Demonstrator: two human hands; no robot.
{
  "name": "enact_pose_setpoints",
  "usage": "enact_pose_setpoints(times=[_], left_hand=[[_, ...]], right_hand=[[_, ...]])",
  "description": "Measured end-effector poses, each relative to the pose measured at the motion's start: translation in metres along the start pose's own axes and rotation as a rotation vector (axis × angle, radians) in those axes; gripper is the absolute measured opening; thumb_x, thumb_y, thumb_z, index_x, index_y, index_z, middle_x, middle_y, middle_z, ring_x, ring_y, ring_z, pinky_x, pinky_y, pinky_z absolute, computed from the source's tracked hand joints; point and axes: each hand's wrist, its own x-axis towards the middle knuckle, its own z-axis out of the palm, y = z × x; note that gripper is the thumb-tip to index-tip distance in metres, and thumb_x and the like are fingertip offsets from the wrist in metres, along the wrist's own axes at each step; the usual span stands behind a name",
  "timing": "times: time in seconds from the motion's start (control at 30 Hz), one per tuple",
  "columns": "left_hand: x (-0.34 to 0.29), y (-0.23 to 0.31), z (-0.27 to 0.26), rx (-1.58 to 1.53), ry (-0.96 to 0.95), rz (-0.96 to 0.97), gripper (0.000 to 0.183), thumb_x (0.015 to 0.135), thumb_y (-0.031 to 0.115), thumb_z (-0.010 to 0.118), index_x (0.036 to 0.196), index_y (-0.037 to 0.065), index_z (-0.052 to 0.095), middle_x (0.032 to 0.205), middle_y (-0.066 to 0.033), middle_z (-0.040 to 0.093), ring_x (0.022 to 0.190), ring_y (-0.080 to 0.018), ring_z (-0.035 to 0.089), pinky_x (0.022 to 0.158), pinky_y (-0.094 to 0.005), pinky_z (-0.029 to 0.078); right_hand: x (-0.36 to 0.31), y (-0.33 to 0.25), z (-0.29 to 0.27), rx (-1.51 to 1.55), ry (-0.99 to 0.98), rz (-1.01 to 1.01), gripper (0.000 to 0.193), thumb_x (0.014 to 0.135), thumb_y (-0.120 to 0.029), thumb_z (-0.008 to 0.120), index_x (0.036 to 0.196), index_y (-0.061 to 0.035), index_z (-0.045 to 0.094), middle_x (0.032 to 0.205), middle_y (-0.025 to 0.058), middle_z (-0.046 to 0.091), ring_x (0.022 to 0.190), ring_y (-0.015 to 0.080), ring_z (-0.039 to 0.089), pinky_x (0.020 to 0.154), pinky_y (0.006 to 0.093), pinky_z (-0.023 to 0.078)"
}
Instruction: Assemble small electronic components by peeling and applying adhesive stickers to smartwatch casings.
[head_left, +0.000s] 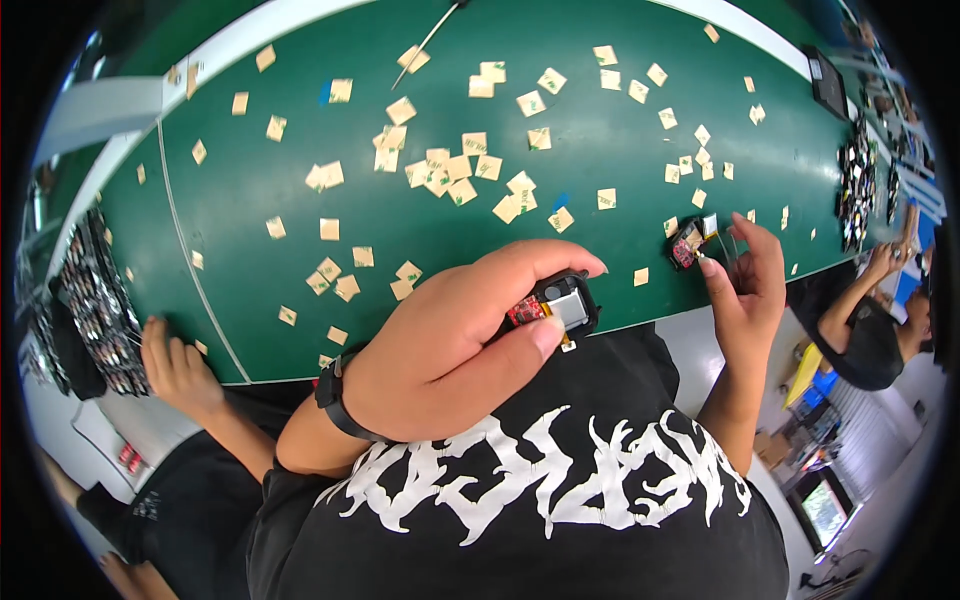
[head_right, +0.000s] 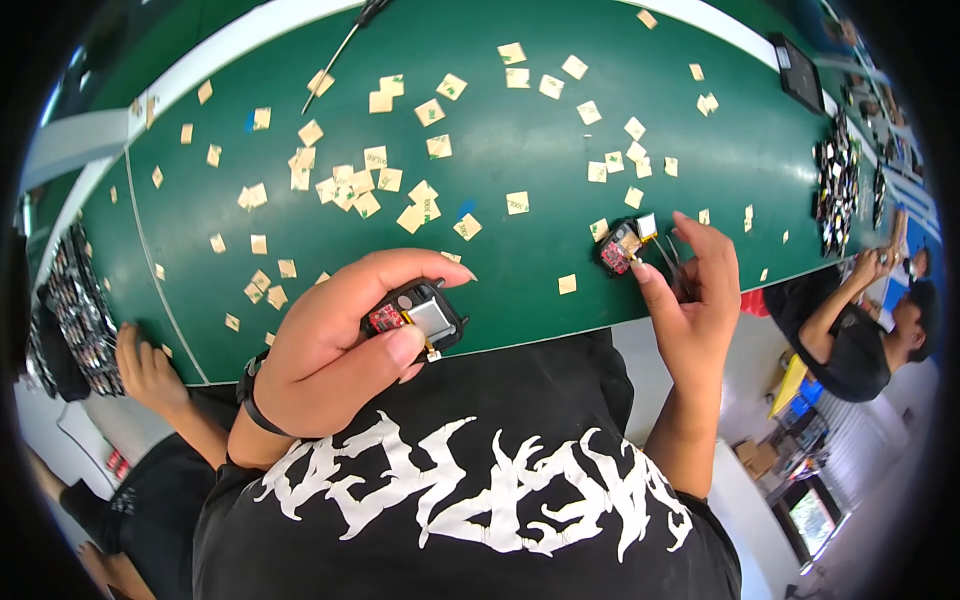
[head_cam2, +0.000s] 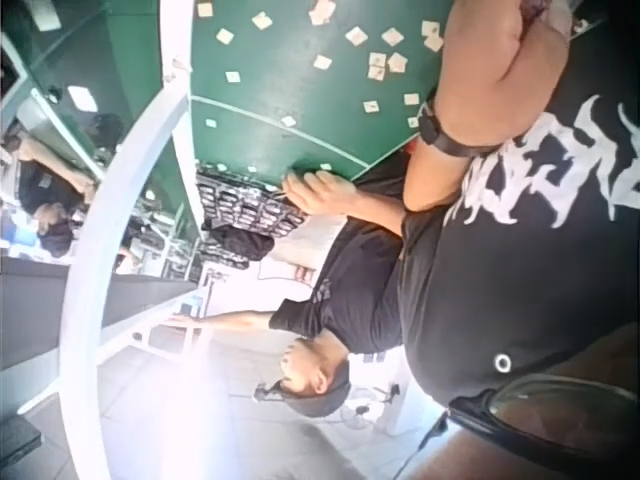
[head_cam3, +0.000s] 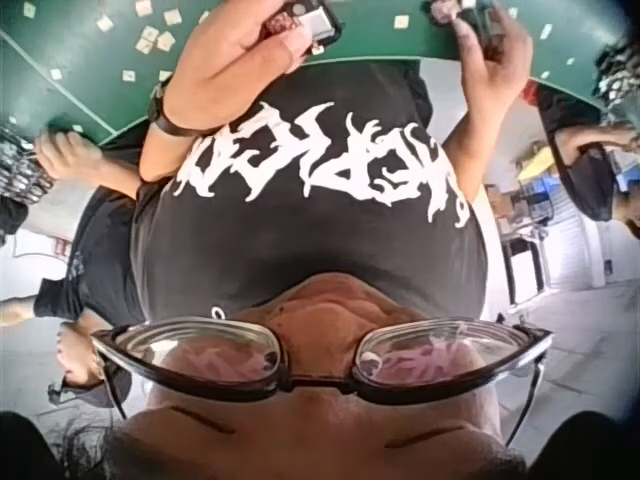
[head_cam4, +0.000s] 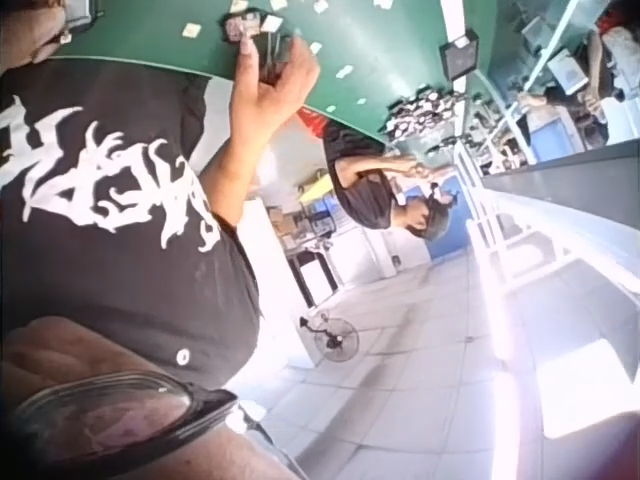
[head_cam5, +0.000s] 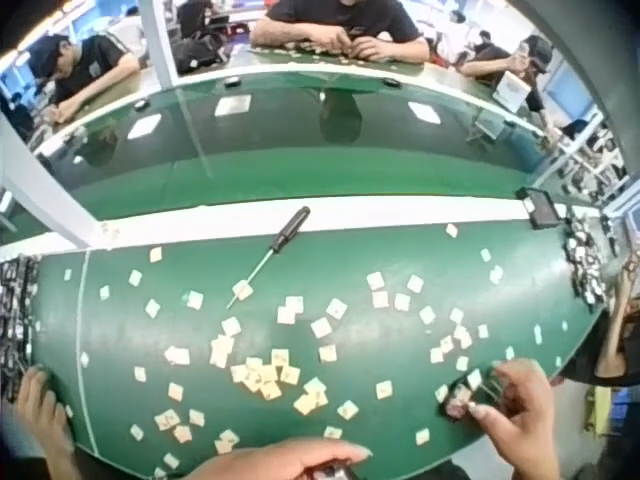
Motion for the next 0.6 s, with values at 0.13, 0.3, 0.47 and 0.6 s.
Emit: enact_pose_setpoints(times=[0.13,0.3,0.47,0.6], left_hand=[[0.008,0.009,-0.001,-0.004,-0.126,-0.05,0.045,0.092,0.005,0.054,0.136,-0.005,0.053,0.118,-0.0105,0.065,0.084,-0.0089,0.059,0.078,-0.0237,0.047],[0.01,0.018,0.013,0.252,-0.173,0.092,0.047,0.091,0.004,0.054,0.137,-0.008,0.052,0.122,-0.013,0.064,0.095,-0.0132,0.061,0.086,-0.025,0.047],[-0.002,0.015,0.024,0.261,-0.127,0.061,0.045,0.093,0.005,0.051,0.136,-0.009,0.052,0.125,-0.0154,0.064,0.101,-0.0165,0.063,0.09,-0.0271,0.047],[-0.01,0.004,0.035,0.267,-0.082,0.22,0.048,0.092,0.01,0.051,0.135,-0.011,0.051,0.13,-0.0196,0.062,0.115,-0.0245,0.063,0.1,-0.0323,0.046]], right_hand=[[-0.009,-0.028,0.0,-0.046,0.06,-0.043,0.045,0.081,-0.004,0.08,0.124,-0.0039,0.066,0.112,0.0089,0.063,0.07,0.0073,0.047,0.056,0.0206,0.039],[-0.034,-0.065,-0.011,-0.003,-0.009,-0.39,0.042,0.08,-0.003,0.079,0.119,0.0006,0.066,0.104,0.0152,0.067,0.075,0.0207,0.06,0.06,0.0273,0.046],[-0.036,-0.076,-0.019,0.049,-0.115,-0.641,0.041,0.07,0.004,0.078,0.111,0.0025,0.069,0.092,0.015,0.068,0.068,0.0227,0.06,0.057,0.0286,0.046],[-0.028,-0.085,-0.01,0.104,-0.168,-0.838,0.029,0.065,0.002,0.075,0.094,0.0026,0.072,0.084,0.0149,0.07,0.059,0.0209,0.057,0.05,0.0294,0.043]])
